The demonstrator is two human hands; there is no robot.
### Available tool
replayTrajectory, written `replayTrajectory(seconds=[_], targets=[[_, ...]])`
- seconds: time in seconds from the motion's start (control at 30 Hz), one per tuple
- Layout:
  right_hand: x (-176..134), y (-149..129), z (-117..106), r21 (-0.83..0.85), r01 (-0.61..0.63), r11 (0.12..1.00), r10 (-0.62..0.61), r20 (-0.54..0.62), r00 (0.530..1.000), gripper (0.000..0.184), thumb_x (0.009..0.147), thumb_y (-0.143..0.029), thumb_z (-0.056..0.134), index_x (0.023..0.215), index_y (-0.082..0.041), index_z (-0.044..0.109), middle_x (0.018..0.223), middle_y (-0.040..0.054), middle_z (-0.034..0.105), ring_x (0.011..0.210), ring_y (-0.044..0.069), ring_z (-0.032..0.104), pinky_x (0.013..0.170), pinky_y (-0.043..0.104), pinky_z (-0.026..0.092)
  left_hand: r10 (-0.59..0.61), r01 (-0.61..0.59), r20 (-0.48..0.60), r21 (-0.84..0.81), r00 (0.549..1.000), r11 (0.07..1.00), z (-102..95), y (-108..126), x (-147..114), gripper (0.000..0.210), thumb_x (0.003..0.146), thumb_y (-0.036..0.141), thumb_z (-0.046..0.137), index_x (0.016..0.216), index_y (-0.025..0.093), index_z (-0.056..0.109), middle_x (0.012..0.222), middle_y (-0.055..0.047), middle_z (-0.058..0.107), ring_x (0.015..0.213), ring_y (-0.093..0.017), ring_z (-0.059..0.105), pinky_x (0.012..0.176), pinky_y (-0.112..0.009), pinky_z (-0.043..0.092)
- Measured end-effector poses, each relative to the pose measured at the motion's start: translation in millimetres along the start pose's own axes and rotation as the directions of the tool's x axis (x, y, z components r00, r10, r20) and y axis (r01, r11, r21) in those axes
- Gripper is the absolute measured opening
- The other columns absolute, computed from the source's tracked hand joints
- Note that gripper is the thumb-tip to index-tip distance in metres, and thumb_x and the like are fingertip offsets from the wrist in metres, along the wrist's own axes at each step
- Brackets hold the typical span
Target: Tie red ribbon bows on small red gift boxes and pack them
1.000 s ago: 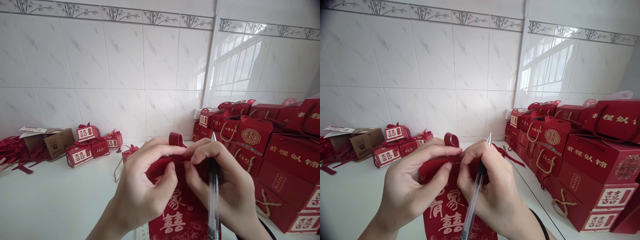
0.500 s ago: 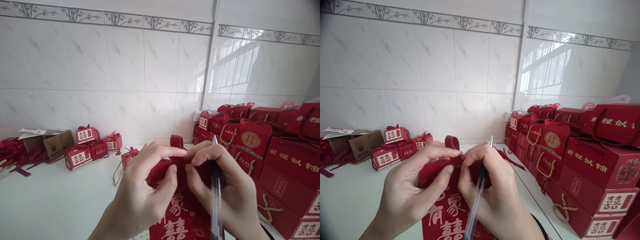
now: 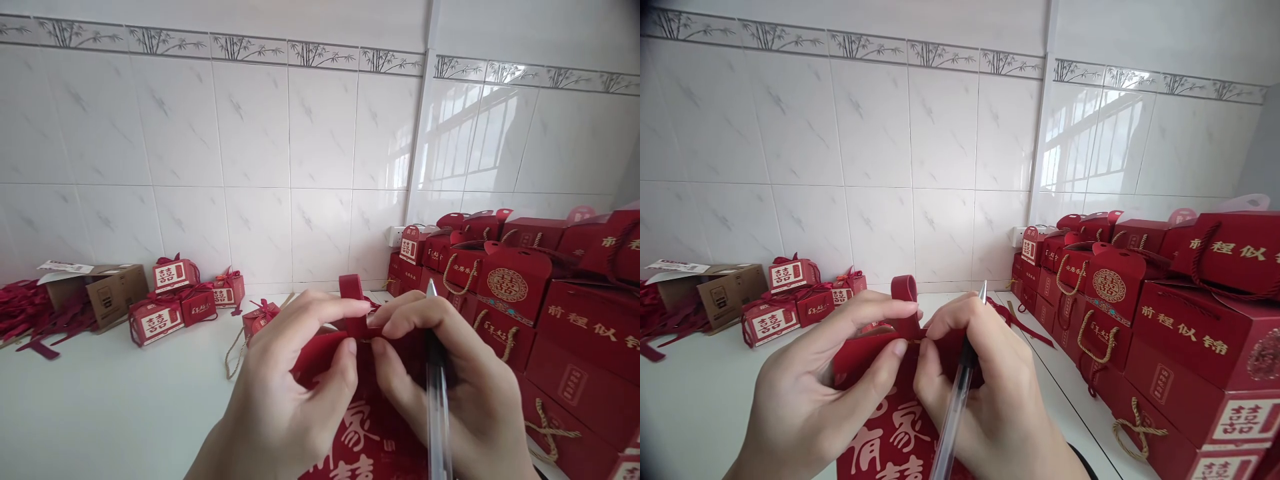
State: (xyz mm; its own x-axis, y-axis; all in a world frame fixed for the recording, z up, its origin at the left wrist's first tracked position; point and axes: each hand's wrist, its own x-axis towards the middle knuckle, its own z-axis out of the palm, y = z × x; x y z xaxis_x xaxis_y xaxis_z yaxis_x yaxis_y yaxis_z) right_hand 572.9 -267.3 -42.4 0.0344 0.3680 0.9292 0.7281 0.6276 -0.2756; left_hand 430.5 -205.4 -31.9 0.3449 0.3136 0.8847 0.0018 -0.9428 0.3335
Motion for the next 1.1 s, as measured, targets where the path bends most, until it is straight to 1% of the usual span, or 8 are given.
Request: replayTrajectory(seconds=[0.17,0.33,0.57,0.7,0.9,1.1], targets=[[-0.2,1.2,0.2,0.008,0.015,1.0,-0.015,0.007,1.0,0.011,0.084,-0.012,0.053,0.085,-0.022,0.048,0.08,0.0016,0.059,0.074,0.014,0.059,0.054,0.021,0.046,0.009,-0.009,0.009,0.009,1.0,1.0,0.6,-0.7,0.7,0.03,0.081,0.01,0.054,0.105,0.026,0.062,0.099,0.0,0.066,0.088,-0.012,0.063,0.073,-0.02,0.058],[0.3,1.4,0.6,0.005,0.006,1.0,-0.006,0.003,1.0,0.011,0.084,-0.012,0.053,0.085,-0.022,0.048,0.08,0.0016,0.059,0.074,0.014,0.059,0.055,0.022,0.047,0.028,-0.028,-0.007,0.019,1.0,0.999,0.6,-1.1,1.9,0.029,0.08,0.012,0.054,0.106,0.023,0.063,0.097,-0.002,0.067,0.085,-0.014,0.063,0.072,-0.024,0.058],[-1.0,2.3,-1.8,0.046,-0.009,0.999,0.007,0.026,1.0,0.013,0.083,-0.011,0.055,0.087,-0.022,0.048,0.082,0.0021,0.059,0.079,0.015,0.059,0.055,0.022,0.047,0.003,-0.003,0.002,0.02,1.0,1.0,0.5,0.3,1.8,0.03,0.08,0.011,0.055,0.106,0.023,0.064,0.099,-0.002,0.067,0.088,-0.014,0.063,0.073,-0.021,0.057],[-1.4,2.7,-3.8,0.064,-0.01,0.998,0.007,0.048,0.999,0.014,0.083,-0.011,0.055,0.089,-0.022,0.049,0.085,0.0022,0.059,0.082,0.015,0.059,0.058,0.022,0.047,0.017,-0.016,-0.013,0.023,1.0,1.0,0.3,0.2,1.4,0.032,0.079,0.01,0.056,0.107,0.024,0.065,0.099,-0.001,0.067,0.089,-0.013,0.063,0.075,-0.02,0.057],[-1.1,1.5,-4.0,0.062,-0.02,0.998,0.016,0.066,0.998,0.014,0.084,-0.01,0.054,0.09,-0.022,0.049,0.086,0.001,0.058,0.082,0.013,0.058,0.064,0.021,0.047,-0.001,0.001,0.002,0.03,1.0,1.0,0.0,0.0,0.8,0.033,0.08,0.009,0.056,0.108,0.024,0.064,0.101,0.0,0.066,0.09,-0.01,0.062,0.078,-0.015,0.054],[-1.2,4.0,-1.3,0.094,-0.054,0.994,0.048,0.061,0.997,0.016,0.083,-0.009,0.054,0.086,-0.022,0.046,0.084,0.0,0.056,0.079,0.012,0.055,0.061,0.018,0.045,-0.04,0.04,0.019,0.005,0.999,0.999,0.8,-3.3,-0.3,0.032,0.081,0.01,0.056,0.109,0.024,0.063,0.103,0.0,0.066,0.093,-0.01,0.062,0.08,-0.014,0.054]])
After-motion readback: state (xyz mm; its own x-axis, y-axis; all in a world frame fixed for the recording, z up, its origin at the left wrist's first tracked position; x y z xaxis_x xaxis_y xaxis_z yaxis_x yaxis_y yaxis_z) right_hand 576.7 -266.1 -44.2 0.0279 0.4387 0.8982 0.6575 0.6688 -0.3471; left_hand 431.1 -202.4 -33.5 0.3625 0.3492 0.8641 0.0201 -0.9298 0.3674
